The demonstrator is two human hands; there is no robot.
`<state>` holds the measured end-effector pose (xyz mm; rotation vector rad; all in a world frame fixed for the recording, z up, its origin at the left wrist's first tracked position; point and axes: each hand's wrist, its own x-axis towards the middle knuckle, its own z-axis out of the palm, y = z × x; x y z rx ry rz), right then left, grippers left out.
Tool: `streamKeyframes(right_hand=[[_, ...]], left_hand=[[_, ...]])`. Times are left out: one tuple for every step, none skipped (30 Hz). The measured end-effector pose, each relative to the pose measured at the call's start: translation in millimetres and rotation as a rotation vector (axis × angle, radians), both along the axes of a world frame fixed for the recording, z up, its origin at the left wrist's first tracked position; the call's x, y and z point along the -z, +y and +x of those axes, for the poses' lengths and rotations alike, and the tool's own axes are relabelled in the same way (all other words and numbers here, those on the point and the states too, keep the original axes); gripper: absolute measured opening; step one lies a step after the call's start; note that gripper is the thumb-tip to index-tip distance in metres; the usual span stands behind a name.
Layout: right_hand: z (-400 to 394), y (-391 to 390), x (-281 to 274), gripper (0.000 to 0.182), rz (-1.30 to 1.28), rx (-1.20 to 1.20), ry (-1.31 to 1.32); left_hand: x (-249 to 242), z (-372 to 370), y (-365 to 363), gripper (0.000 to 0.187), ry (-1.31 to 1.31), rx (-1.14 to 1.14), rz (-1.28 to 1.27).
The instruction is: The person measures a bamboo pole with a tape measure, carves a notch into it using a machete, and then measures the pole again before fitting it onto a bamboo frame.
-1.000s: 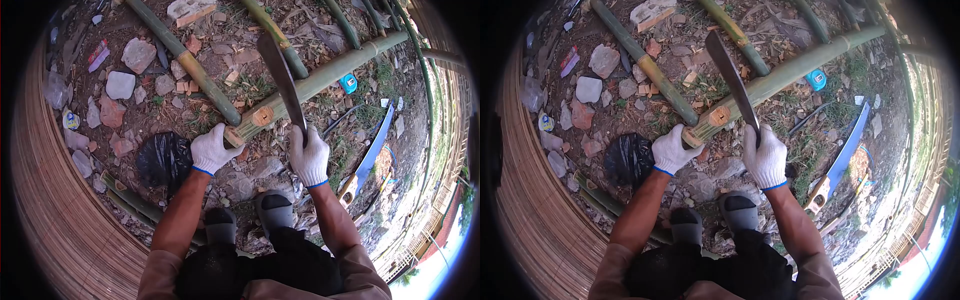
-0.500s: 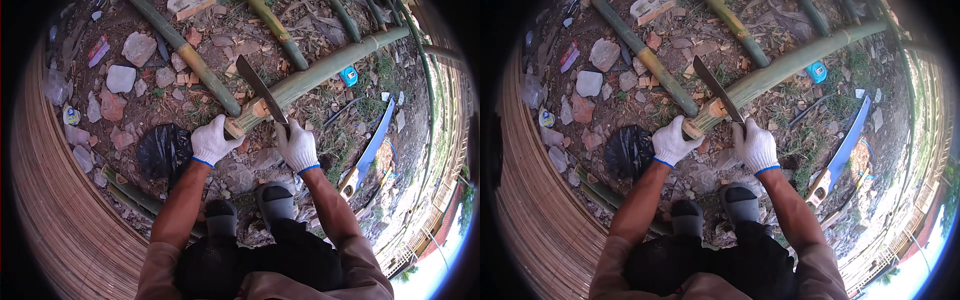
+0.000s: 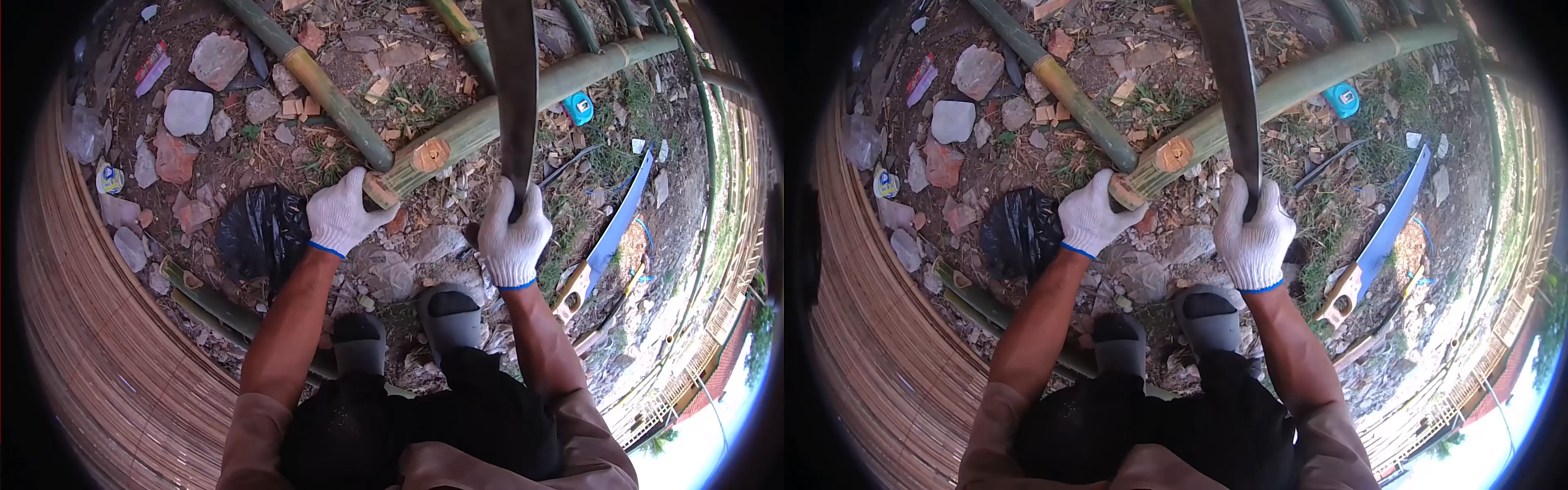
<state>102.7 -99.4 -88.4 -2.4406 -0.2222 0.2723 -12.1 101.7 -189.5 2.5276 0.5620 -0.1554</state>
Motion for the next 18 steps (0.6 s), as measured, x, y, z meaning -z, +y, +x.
streamKeyframes(right_hand=[[-2.3, -6.5, 21.1, 0.026, -0.099, -0.091, 0.004], [-0.3, 0.3, 28.3, 0.03, -0.171, -0.206, 0.064], [1.0, -2.0, 26.2, 0.033, -0.259, -0.238, 0.144], [5.5, -5.8, 25.1, 0.031, -0.213, -0.26, 0.09], [8.5, -8.6, 14.4, 0.03, -0.182, -0.272, 0.047], [9.8, -5.7, 2.8, 0.028, -0.123, -0.172, -0.006], [12.1, -1.6, -10.4, 0.026, -0.015, -0.003, 0.056], [8.6, -0.6, -2.3, 0.027, 0.051, 0.032, 0.007], [5.1, -3.3, 5.8, 0.027, 0.106, 0.086, -0.046], [2.5, -14.2, 35.2, 0.029, -0.148, -0.187, 0.028], [-2.1, -24.0, 54.3, 0.03, -0.161, -0.244, 0.058], [4.6, -19.7, 40.4, 0.031, -0.24, -0.275, 0.058], [10.0, -16.6, 26.7, 0.031, -0.318, -0.32, 0.063], [10.7, -16.0, 15.9, 0.031, -0.266, -0.261, 0.026], [12.0, -9.4, 5.1, 0.03, -0.208, -0.209, -0.008], [7.9, -2.6, -7.1, 0.03, -0.01, -0.031, 0.037], [2.9, 1.1, -7.7, 0.029, 0.062, 0.061, -0.021], [-1.1, -4.5, 12.2, 0.03, -0.098, -0.079, 0.039]], left_hand=[[-3.6, 2.3, 0.3, 0.069, 0.043, -0.005, -0.039], [-2.6, 4.6, 0.8, 0.068, 0.015, 0.002, -0.021], [-2.8, 2.8, 2.3, 0.068, -0.005, 0.008, -0.002], [1.2, 1.0, 5.9, 0.068, -0.016, -0.008, 0.011], [0.4, 1.4, 4.0, 0.068, -0.004, -0.009, -0.021], [-0.3, 1.6, 3.0, 0.068, 0.015, 0.002, -0.056], [1.9, 2.3, 5.3, 0.068, 0.028, -0.004, -0.056], [1.4, 2.8, 4.8, 0.069, 0.04, -0.013, -0.03], [-1.7, 1.4, 0.7, 0.069, 0.05, -0.004, -0.015], [-6.0, 3.9, 1.9, 0.071, 0.066, 0.003, -0.05], [-4.9, 5.5, 2.4, 0.071, 0.051, 0.014, -0.048], [-1.0, 3.9, 3.3, 0.072, 0.029, 0.022, -0.032], [4.8, -0.7, 3.7, 0.072, 0.013, 0.015, -0.015], [0.7, 1.0, 3.8, 0.073, 0.022, 0.021, -0.03], [1.6, 5.8, 4.9, 0.073, 0.02, 0.016, -0.028], [3.5, 5.4, 3.4, 0.073, 0.006, 0.01, 0.007], [2.3, -1.4, 0.4, 0.072, 0.01, 0.014, 0.034], [-2.2, 1.8, 1.9, 0.072, 0.061, 0.006, -0.032]])
